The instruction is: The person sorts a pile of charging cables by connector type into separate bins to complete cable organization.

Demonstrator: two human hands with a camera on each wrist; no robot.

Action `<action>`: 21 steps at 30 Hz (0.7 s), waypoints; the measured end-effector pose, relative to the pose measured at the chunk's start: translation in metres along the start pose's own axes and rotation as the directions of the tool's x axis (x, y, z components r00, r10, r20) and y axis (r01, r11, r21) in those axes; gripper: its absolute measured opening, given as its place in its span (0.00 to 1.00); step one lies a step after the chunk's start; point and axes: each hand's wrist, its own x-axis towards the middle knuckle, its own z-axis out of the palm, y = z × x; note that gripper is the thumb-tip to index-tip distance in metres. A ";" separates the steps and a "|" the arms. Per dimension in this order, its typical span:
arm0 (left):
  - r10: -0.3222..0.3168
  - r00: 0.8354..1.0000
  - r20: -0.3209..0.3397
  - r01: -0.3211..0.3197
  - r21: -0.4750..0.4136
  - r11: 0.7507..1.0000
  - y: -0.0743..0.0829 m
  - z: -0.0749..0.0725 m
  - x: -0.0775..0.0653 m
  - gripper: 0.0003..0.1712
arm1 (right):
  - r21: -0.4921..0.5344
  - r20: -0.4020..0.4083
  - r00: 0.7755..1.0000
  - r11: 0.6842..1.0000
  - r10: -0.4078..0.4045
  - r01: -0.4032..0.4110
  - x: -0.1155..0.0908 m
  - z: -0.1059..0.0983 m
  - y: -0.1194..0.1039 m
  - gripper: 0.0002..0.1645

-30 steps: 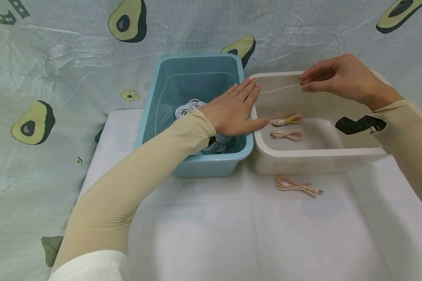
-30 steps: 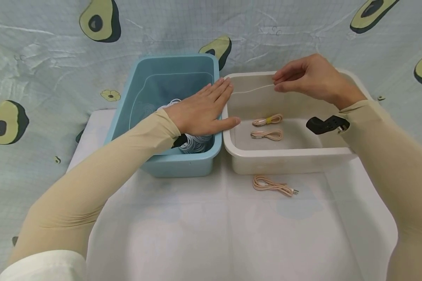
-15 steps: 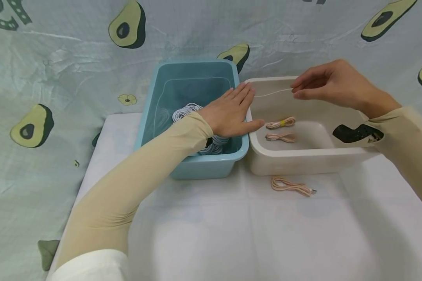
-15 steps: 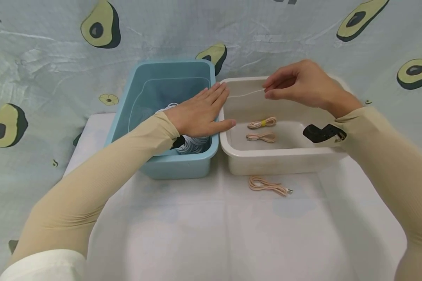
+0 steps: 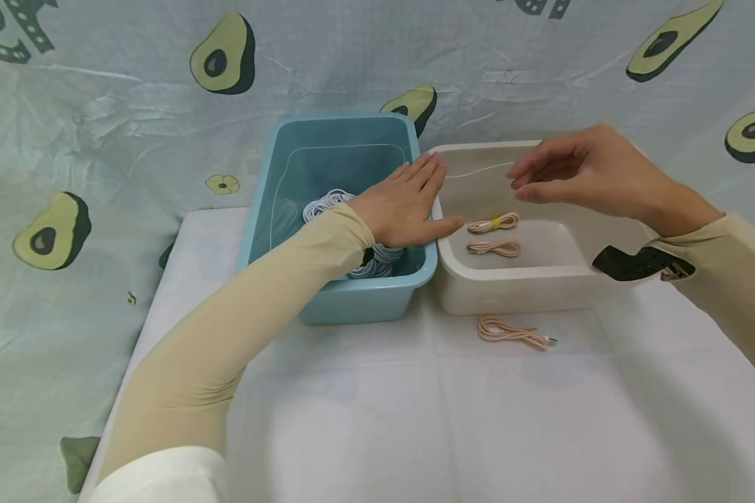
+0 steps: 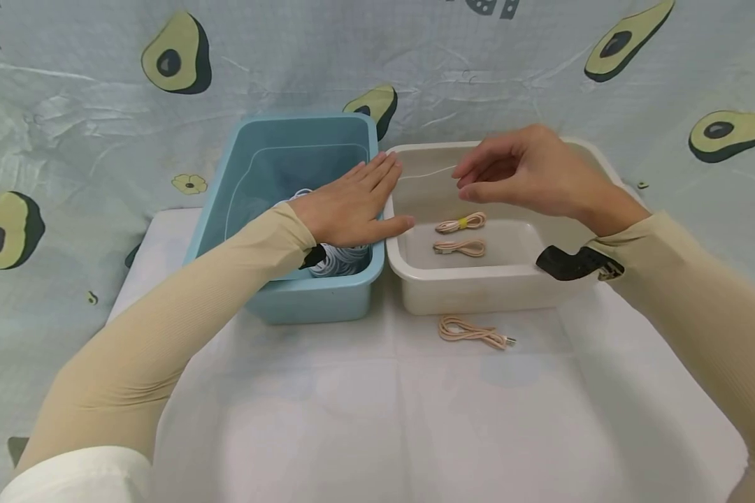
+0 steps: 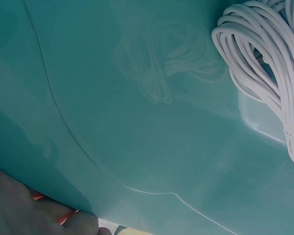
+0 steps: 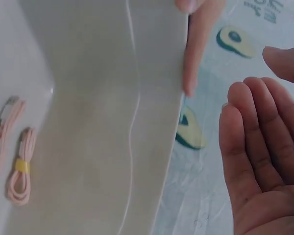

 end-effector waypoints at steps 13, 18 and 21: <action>-0.002 1.000 -0.008 0.002 0.009 1.000 -0.001 0.002 0.001 0.53 | -0.071 0.004 0.982 0.979 -0.190 0.190 -0.022 0.013 -0.018 0.15; 0.001 1.000 -0.002 -0.001 -0.001 1.000 -0.001 0.001 0.001 0.52 | 0.022 0.049 0.950 0.951 -0.308 0.308 -0.030 0.019 -0.021 0.17; 0.002 1.000 0.003 -0.002 -0.007 1.000 -0.001 0.001 0.001 0.52 | 0.076 0.072 0.922 0.923 -0.381 0.376 -0.035 0.022 -0.021 0.20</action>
